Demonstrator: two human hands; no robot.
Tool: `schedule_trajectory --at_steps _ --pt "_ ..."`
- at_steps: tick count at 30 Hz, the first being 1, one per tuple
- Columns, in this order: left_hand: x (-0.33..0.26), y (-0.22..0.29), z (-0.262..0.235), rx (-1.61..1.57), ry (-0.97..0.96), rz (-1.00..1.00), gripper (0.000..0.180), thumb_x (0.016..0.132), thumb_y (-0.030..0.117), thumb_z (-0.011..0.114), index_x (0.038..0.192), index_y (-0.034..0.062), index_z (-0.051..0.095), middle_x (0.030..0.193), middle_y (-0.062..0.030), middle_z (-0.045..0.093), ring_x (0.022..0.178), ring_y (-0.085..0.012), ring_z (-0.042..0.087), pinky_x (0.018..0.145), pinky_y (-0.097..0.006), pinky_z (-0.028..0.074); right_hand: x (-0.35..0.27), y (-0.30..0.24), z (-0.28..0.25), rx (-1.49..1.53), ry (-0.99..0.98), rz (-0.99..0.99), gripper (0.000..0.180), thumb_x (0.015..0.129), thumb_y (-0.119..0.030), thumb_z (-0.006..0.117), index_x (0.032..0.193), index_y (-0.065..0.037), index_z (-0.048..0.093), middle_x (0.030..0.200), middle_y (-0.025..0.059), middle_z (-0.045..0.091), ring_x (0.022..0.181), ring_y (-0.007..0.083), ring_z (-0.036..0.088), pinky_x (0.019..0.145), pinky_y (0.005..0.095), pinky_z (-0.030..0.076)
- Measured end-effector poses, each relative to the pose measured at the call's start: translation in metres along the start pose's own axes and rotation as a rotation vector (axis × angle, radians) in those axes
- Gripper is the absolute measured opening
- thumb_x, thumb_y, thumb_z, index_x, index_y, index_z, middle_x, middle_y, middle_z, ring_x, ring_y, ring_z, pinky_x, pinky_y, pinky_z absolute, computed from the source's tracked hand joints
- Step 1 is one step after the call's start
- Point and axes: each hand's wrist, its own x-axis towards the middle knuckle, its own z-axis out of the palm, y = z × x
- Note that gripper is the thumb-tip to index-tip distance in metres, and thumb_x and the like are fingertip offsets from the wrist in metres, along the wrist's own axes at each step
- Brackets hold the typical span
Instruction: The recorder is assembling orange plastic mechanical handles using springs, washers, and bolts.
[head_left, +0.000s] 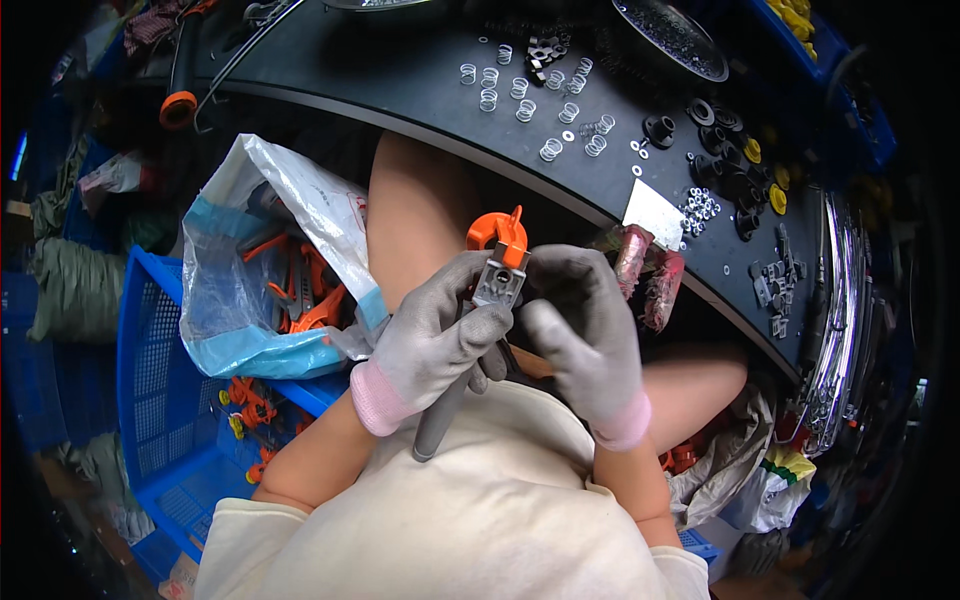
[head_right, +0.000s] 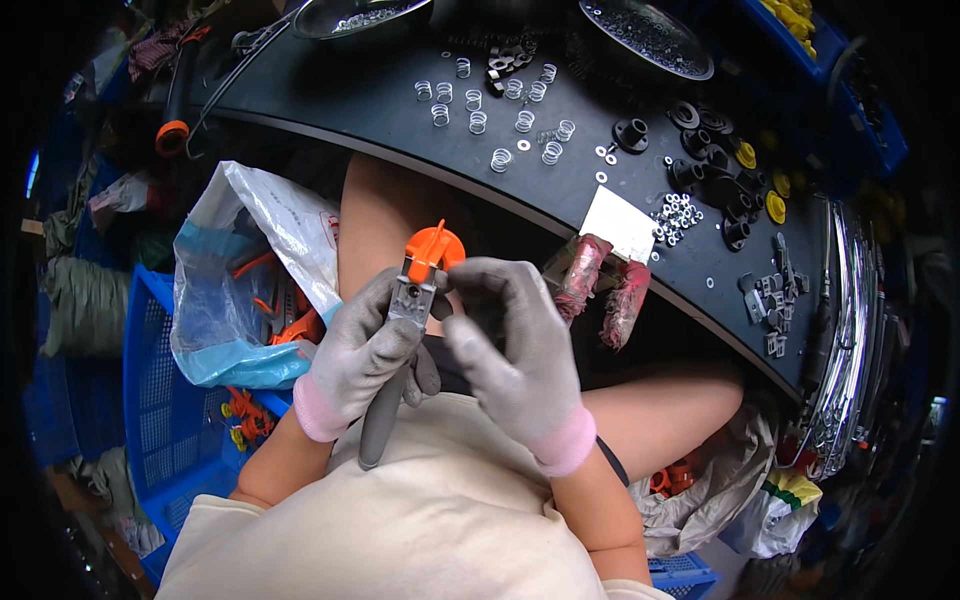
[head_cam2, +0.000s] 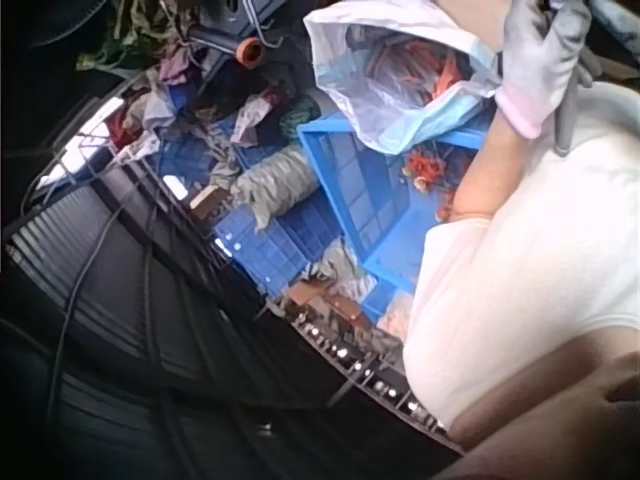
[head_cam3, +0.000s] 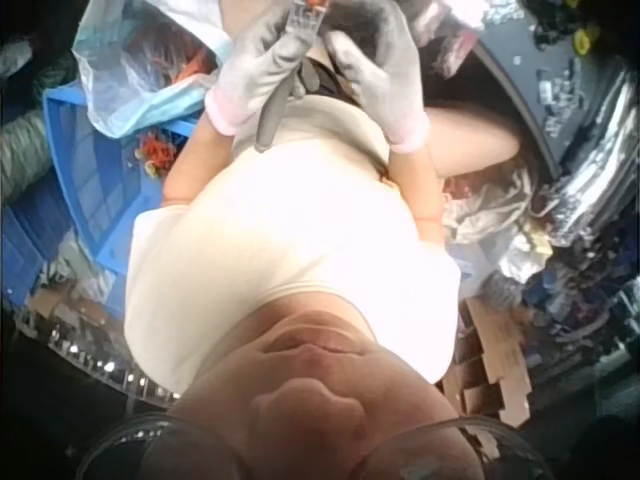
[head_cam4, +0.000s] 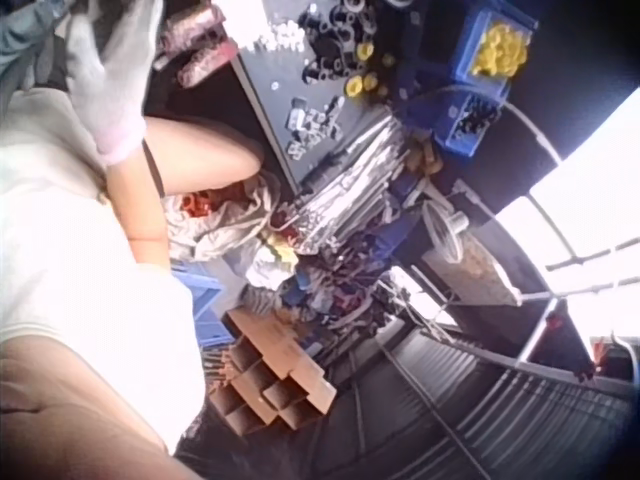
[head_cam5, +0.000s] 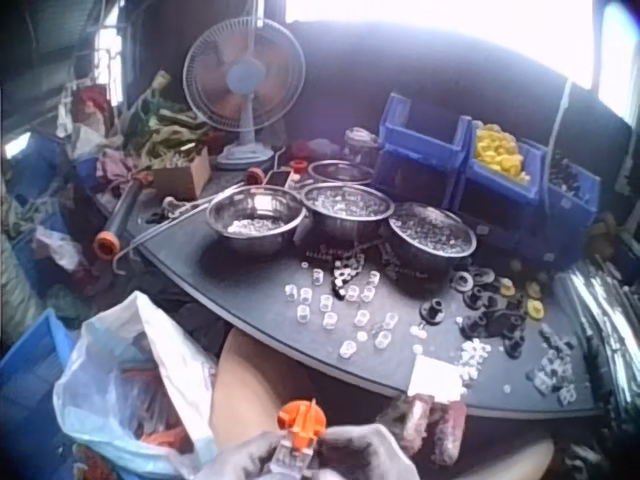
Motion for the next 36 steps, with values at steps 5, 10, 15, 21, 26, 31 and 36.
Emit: schedule_trajectory --at_steps 5,10,15,21,26,31,36 --pt "0.004 -0.002 -0.003 0.091 0.028 0.047 0.064 0.088 0.047 0.066 0.131 0.0053 0.044 0.092 -0.0013 0.058 0.07 -0.006 0.058 0.055 -0.019 0.05 0.001 0.009 0.007 -0.093 0.015 -0.2 0.049 0.077 0.003 0.063 0.124 0.001 0.05 0.114 0.0113 0.048 0.102 0.0174 0.056 0.089 0.0298 0.048" --pt "0.0 -0.001 -0.001 0.197 0.015 -0.014 0.067 0.087 0.049 0.066 0.13 0.0034 0.044 0.093 -0.003 0.057 0.07 -0.0058 0.056 0.056 -0.02 0.047 0.009 0.001 0.002 -0.112 -0.114 -0.256 0.052 0.076 0.004 0.064 0.127 0.0 0.05 0.118 0.0114 0.043 0.1 0.0176 0.058 0.086 0.029 0.051" --pt "0.0 0.008 0.008 0.197 0.02 -0.029 0.061 0.087 0.044 0.066 0.126 0.002 0.046 0.093 -0.0037 0.056 0.075 -0.0085 0.056 0.066 -0.023 0.048 0.011 0.0 -0.001 -0.345 -0.064 -0.45 0.05 0.075 0.003 0.068 0.123 -0.002 0.055 0.108 0.0129 0.053 0.094 0.019 0.062 0.079 0.0287 0.054" --pt "0.001 0.013 0.009 0.391 0.008 -0.049 0.049 0.085 0.029 0.063 0.122 0.001 0.048 0.093 -0.0072 0.057 0.083 -0.0107 0.055 0.075 -0.027 0.048 0.01 0.01 -0.001 -0.467 0.09 -0.537 0.049 0.072 0.009 0.066 0.119 -0.004 0.059 0.09 0.0127 0.063 0.077 0.0224 0.066 0.07 0.0274 0.054" --pt "-0.001 0.021 0.013 0.421 0.003 -0.164 0.049 0.083 0.028 0.063 0.122 0.0009 0.049 0.093 -0.0096 0.058 0.086 -0.015 0.058 0.078 -0.031 0.049 0.006 0.01 -0.004 -0.108 0.069 -0.214 0.035 0.073 0.004 0.074 0.108 0.001 0.066 0.092 0.0091 0.069 0.082 0.0117 0.066 0.072 0.025 0.054" --pt "-0.003 0.02 0.003 0.559 -0.138 -0.136 0.051 0.084 0.029 0.062 0.125 0.0024 0.048 0.091 -0.0083 0.058 0.075 -0.014 0.06 0.068 -0.029 0.05 0.009 -0.002 -0.017 -0.223 -0.053 -0.161 0.039 0.066 -0.009 0.086 0.099 0.002 0.067 0.09 0.0076 0.072 0.081 0.0097 0.067 0.075 0.0242 0.055" --pt "-0.002 0.027 0.003 0.511 -0.183 -0.279 0.051 0.087 0.032 0.057 0.127 0.0034 0.046 0.088 -0.007 0.057 0.063 -0.0108 0.058 0.056 -0.027 0.048 0.009 -0.009 -0.023 -0.395 -0.099 -0.215 0.035 0.068 -0.004 0.083 0.099 0.002 0.066 0.093 0.0097 0.071 0.083 0.0134 0.069 0.075 0.026 0.055"
